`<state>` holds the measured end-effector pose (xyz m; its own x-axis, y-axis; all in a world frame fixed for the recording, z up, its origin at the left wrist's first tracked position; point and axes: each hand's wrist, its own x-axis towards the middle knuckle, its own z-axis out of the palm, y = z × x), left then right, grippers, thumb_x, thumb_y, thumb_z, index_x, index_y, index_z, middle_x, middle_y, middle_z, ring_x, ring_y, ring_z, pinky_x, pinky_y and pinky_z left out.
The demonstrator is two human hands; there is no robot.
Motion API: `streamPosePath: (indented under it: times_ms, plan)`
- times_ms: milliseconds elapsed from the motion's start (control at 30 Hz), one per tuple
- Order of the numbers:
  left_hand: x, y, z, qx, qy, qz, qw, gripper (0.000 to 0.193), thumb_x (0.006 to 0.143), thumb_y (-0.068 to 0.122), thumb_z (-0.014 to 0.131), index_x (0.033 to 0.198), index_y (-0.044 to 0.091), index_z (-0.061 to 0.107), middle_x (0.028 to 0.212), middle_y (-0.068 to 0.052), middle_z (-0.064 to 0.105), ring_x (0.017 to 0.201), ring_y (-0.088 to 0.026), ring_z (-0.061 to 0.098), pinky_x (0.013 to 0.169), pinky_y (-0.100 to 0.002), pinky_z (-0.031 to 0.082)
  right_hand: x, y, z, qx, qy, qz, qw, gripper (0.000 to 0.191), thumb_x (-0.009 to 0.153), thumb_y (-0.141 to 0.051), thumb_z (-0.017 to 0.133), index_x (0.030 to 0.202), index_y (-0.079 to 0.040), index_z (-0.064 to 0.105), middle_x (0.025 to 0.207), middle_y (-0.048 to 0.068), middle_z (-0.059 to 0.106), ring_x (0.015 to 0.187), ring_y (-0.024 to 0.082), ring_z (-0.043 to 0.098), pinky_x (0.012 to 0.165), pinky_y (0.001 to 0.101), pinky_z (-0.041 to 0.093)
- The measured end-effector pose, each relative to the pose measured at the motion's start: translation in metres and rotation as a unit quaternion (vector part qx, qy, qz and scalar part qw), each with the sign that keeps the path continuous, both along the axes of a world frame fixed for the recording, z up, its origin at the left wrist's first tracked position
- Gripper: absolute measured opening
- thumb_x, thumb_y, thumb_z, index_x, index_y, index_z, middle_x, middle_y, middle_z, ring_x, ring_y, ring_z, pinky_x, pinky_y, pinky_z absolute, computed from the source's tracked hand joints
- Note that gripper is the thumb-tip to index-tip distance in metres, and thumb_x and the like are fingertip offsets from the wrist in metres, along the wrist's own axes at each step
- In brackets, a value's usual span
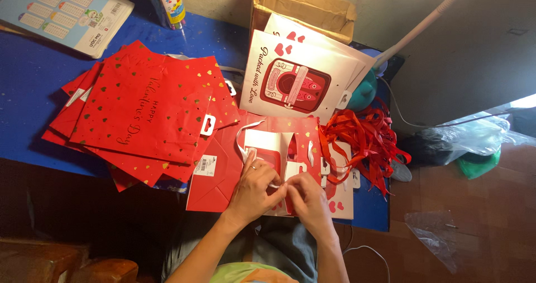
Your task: The person sits at a table with a stack of red Valentine's Day gift bags and loose ribbons. They take a ribbon, thread it through the handle holes of a bag, tie it to form a handle, and set the finished bag on the pile, repeating the process bag by bag.
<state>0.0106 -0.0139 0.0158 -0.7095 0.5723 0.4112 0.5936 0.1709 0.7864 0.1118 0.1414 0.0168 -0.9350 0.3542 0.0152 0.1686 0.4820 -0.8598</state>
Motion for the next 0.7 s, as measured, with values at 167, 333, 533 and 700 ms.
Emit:
streamPosePath:
  times_ms: [167, 333, 533, 700]
  plan:
    - [-0.0003, -0.0006, 0.0000, -0.006, -0.009, 0.001, 1.000, 0.023, 0.082, 0.021, 0.076, 0.074, 0.005, 0.061, 0.075, -0.006, 0.061, 0.086, -0.026, 0.062, 0.124, -0.059, 0.025, -0.0027, 0.0020, 0.0002, -0.218, -0.020, -0.080, 0.972, 0.015, 0.094, -0.004, 0.062, 0.109, -0.005, 0.061, 0.092, 0.005, 0.066, 0.077, 0.008, 0.064, 0.059, 0.0262, 0.051]
    - [0.0005, -0.0007, 0.0008, 0.000, -0.006, 0.005, 1.000, 0.021, 0.083, 0.020, 0.075, 0.075, 0.005, 0.062, 0.076, -0.005, 0.062, 0.087, -0.026, 0.063, 0.124, -0.058, 0.026, -0.0006, 0.0033, 0.0009, 0.002, 0.013, 0.025, 1.000, 0.014, 0.092, -0.003, 0.067, 0.106, -0.001, 0.066, 0.096, 0.004, 0.064, 0.072, 0.008, 0.060, 0.060, 0.0224, 0.049]
    - [0.0005, -0.0009, 0.0019, -0.003, -0.008, 0.003, 1.000, 0.021, 0.083, 0.021, 0.075, 0.075, 0.006, 0.062, 0.075, -0.005, 0.061, 0.086, -0.026, 0.063, 0.124, -0.057, 0.026, -0.0032, 0.0013, -0.0063, -0.165, -0.017, -0.097, 0.981, 0.010, 0.100, -0.006, 0.063, 0.109, -0.002, 0.062, 0.086, 0.008, 0.064, 0.068, 0.009, 0.056, 0.056, 0.0265, 0.045]
    - [0.0010, -0.0019, 0.0005, 0.004, -0.006, 0.002, 1.000, 0.020, 0.084, 0.021, 0.075, 0.078, 0.006, 0.063, 0.078, -0.005, 0.063, 0.088, -0.026, 0.063, 0.124, -0.056, 0.028, -0.0038, -0.0027, 0.0019, -0.056, 0.026, -0.009, 0.998, 0.025, 0.088, -0.001, 0.065, 0.113, -0.001, 0.061, 0.097, 0.004, 0.066, 0.075, 0.007, 0.062, 0.064, 0.0244, 0.051]
